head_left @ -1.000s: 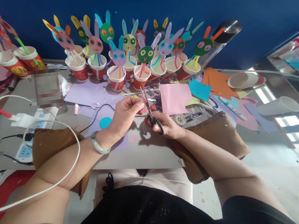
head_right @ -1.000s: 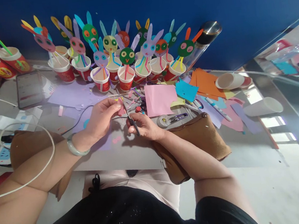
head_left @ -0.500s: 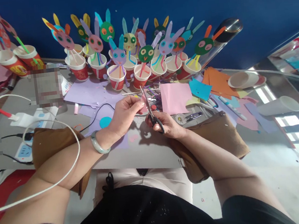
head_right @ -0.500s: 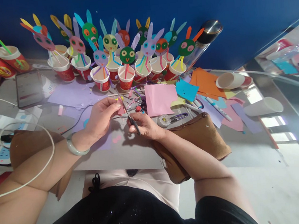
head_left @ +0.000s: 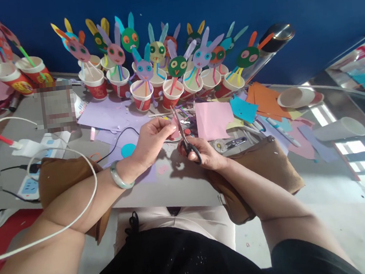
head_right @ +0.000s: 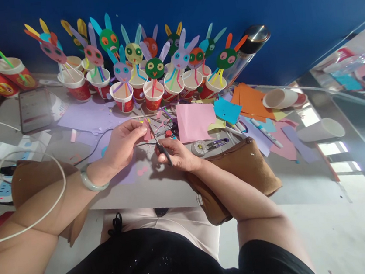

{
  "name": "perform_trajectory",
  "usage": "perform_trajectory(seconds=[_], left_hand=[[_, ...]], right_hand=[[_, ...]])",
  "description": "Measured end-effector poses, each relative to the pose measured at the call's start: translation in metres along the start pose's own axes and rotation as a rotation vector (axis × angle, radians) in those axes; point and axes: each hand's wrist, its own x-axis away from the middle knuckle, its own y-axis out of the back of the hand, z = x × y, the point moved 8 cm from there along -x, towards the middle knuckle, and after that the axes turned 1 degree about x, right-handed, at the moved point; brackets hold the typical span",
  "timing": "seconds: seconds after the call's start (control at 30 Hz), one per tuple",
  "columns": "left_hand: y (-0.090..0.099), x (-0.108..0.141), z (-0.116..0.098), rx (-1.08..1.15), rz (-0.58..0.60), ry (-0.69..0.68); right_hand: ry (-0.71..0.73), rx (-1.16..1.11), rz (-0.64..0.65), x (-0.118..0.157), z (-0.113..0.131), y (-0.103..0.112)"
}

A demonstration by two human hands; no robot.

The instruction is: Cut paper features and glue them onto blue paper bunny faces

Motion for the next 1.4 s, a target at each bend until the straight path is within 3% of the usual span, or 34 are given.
perform_trajectory(seconds=[0.17, 0.37, 0.47, 1.17, 1.4], left_hand=[[0.000, 0.000, -0.001, -0.003, 0.001, 0.020], [-0.005, 0.003, 0.007, -0.028, 0.045, 0.067], [-0.005, 0.004, 0.012, -0.076, 0.045, 0.057], [-0.009, 0.012, 0.030, -0.098, 0.086, 0.110], [-0.006, 0.010, 0.021, -0.146, 0.081, 0.062]], right_hand=[[0.008, 0.009, -0.035, 0.002, -0.003, 0.002], [-0.091, -0.076, -0.286, 0.004, -0.010, 0.021], [-0.105, -0.103, -0.338, 0.004, -0.007, 0.024], [-0.088, -0.110, -0.327, 0.007, -0.013, 0.019], [-0.016, -0.066, -0.299, 0.007, -0.013, 0.021]])
